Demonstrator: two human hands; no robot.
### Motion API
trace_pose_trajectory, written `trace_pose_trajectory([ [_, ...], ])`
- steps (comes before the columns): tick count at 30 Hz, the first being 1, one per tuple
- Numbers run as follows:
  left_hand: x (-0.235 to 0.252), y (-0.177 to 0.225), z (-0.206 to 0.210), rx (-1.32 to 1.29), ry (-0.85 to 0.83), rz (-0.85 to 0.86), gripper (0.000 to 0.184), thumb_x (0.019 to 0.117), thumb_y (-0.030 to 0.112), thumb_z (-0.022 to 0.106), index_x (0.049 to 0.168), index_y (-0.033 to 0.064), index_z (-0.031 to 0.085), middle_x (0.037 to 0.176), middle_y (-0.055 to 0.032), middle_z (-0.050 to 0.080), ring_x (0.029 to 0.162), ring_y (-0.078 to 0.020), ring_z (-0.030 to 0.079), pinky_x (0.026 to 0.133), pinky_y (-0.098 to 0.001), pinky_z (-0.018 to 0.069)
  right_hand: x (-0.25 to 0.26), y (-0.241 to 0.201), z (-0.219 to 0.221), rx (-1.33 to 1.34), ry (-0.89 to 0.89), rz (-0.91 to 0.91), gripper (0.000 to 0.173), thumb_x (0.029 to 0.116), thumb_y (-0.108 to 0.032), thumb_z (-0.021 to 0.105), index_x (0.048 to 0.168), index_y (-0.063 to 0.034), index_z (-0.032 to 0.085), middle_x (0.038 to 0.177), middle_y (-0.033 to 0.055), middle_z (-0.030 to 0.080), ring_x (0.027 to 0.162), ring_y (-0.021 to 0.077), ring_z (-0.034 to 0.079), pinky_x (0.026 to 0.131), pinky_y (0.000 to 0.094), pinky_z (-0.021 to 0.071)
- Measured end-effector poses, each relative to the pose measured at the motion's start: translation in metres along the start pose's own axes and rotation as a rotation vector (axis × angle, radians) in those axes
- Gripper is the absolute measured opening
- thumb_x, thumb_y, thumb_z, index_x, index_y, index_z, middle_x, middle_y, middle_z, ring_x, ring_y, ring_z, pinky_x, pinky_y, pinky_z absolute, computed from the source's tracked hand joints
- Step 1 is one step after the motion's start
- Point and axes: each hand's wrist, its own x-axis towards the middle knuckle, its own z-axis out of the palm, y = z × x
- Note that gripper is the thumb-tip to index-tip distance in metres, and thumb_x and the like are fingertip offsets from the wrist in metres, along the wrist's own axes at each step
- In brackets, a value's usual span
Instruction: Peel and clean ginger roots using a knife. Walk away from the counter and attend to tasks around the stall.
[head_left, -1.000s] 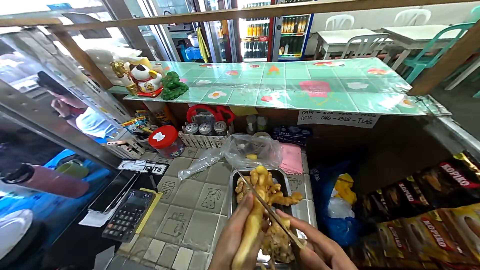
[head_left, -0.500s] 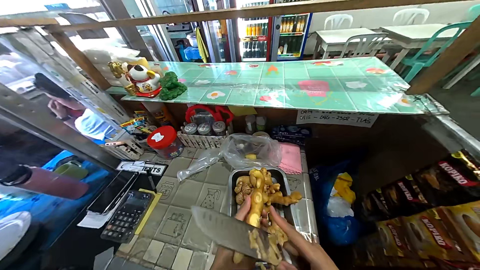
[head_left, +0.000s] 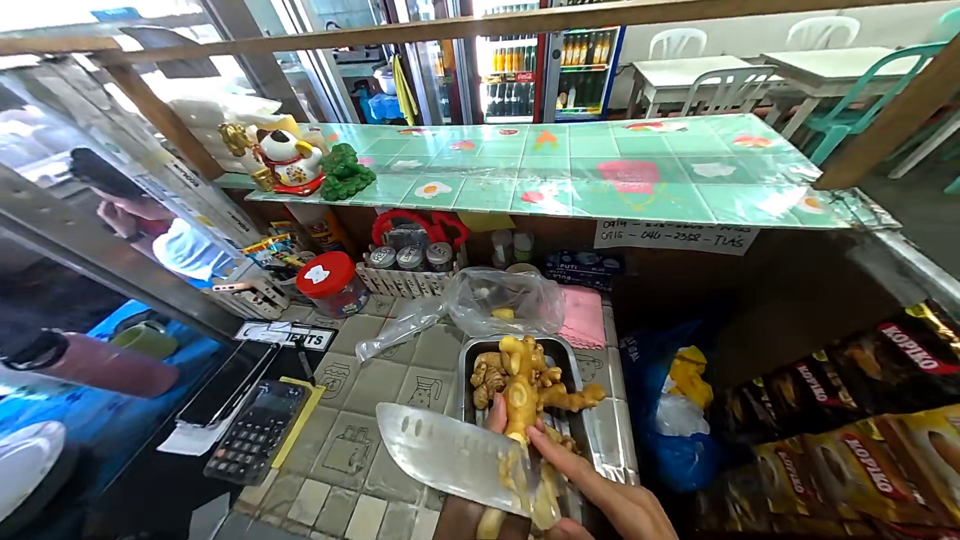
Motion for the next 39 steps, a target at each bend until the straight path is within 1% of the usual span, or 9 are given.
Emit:
trace_pose_trajectory([
  [6, -0.008, -0.004, -0.008, 0.067, -0.102, 0.115, 0.040, 0.1114, 0.023, 0.034, 0.143, 0.0021, 0.048, 0.131, -0.0135, 0.063, 0.120, -0.0200, 0.063, 0.102, -0.0369, 0.0531, 0.001, -0.006, 0.000, 0.015, 0.013, -0.010, 0.060, 0.1023, -0.039, 0.061, 0.156, -0.0151, 0.046, 0.134, 0.0083, 0.068, 0.086, 0.0193, 0.074, 0.072, 0.0440, 0.0613],
  [11, -0.003, -0.012, -0.008, -0.001, -0.143, 0.199, 0.042, 0.1096, 0.028, 0.039, 0.143, 0.0024, 0.042, 0.126, -0.0151, 0.065, 0.108, -0.0212, 0.069, 0.086, -0.0343, 0.0608, 0.002, -0.008, 0.007, 0.106, 0.053, -0.033, 0.056, 0.1048, -0.036, 0.057, 0.153, -0.0092, 0.049, 0.142, 0.0103, 0.062, 0.091, 0.0159, 0.072, 0.079, 0.0390, 0.0601],
  [16, -0.002, -0.013, 0.003, 0.080, -0.037, 0.247, 0.042, 0.1110, 0.023, 0.020, 0.146, 0.0025, 0.032, 0.126, -0.0122, 0.063, 0.108, -0.0177, 0.067, 0.086, -0.0305, 0.0596, 0.004, -0.009, 0.010, 0.123, 0.105, -0.030, 0.053, 0.1041, -0.032, 0.059, 0.150, -0.0084, 0.052, 0.142, 0.0119, 0.063, 0.097, 0.0169, 0.073, 0.082, 0.0378, 0.0605],
  [22, -0.008, -0.006, 0.016, 0.132, -0.103, 0.166, 0.038, 0.1121, 0.023, 0.029, 0.140, 0.0044, 0.047, 0.121, -0.0090, 0.067, 0.108, -0.0148, 0.068, 0.089, -0.0293, 0.0586, 0.005, -0.013, 0.007, 0.142, 0.153, -0.007, 0.053, 0.1005, -0.030, 0.066, 0.146, -0.0064, 0.054, 0.087, 0.0116, 0.067, 0.058, 0.0141, 0.055, 0.054, 0.0322, 0.0497],
  [26, -0.006, -0.003, 0.014, 0.100, -0.121, 0.119, 0.039, 0.1121, 0.026, 0.028, 0.137, 0.0052, 0.048, 0.120, -0.0098, 0.067, 0.106, -0.0154, 0.068, 0.086, -0.0295, 0.0592, 0.006, -0.014, 0.003, 0.196, 0.139, 0.015, 0.050, 0.1023, -0.032, 0.062, 0.145, -0.0077, 0.056, 0.081, 0.0085, 0.066, 0.056, 0.0123, 0.053, 0.052, 0.0314, 0.0483],
  [30, 0.000, -0.001, 0.017, 0.084, 0.018, 0.019, 0.041, 0.1115, 0.033, 0.031, 0.124, 0.0039, 0.056, 0.103, -0.0123, 0.068, 0.092, -0.0197, 0.069, 0.085, -0.0336, 0.0587, 0.011, -0.020, -0.007, 0.724, 0.114, 0.147, 0.044, 0.1085, -0.031, 0.048, 0.145, -0.0067, 0.050, 0.070, -0.0055, 0.054, 0.052, 0.0012, 0.045, 0.047, 0.0199, 0.0400],
  [33, 0.008, 0.003, 0.013, 0.134, 0.091, 0.070, 0.041, 0.1097, 0.028, 0.038, 0.146, 0.0092, 0.043, 0.106, -0.0147, 0.066, 0.085, -0.0215, 0.069, 0.078, -0.0351, 0.0599, 0.008, -0.015, -0.015, 0.696, 0.054, 0.167, 0.046, 0.1097, -0.031, 0.045, 0.149, -0.0080, 0.049, 0.073, -0.0057, 0.053, 0.054, 0.0014, 0.042, 0.048, 0.0204, 0.0388],
  [35, 0.011, 0.008, 0.019, 0.115, 0.189, 0.116, 0.036, 0.1089, 0.021, 0.038, 0.142, 0.0069, 0.045, 0.103, -0.0152, 0.068, 0.082, -0.0215, 0.071, 0.071, -0.0328, 0.0621, 0.002, -0.009, -0.015, 0.555, -0.003, 0.159, 0.049, 0.1096, -0.029, 0.046, 0.152, -0.0039, 0.047, 0.085, 0.0005, 0.065, 0.056, 0.0017, 0.045, 0.050, 0.0216, 0.0417],
  [39, 0.017, 0.019, 0.021, 0.040, 0.116, 0.170, 0.044, 0.1101, 0.015, 0.037, 0.153, 0.0082, 0.035, 0.137, -0.0250, 0.058, 0.116, -0.0381, 0.067, 0.097, -0.0453, 0.0587, -0.008, -0.005, -0.012, 0.324, -0.081, 0.200, 0.065, 0.1068, -0.043, 0.049, 0.158, -0.0040, 0.038, 0.097, 0.0104, 0.071, 0.059, 0.0082, 0.052, 0.056, 0.0290, 0.0493],
])
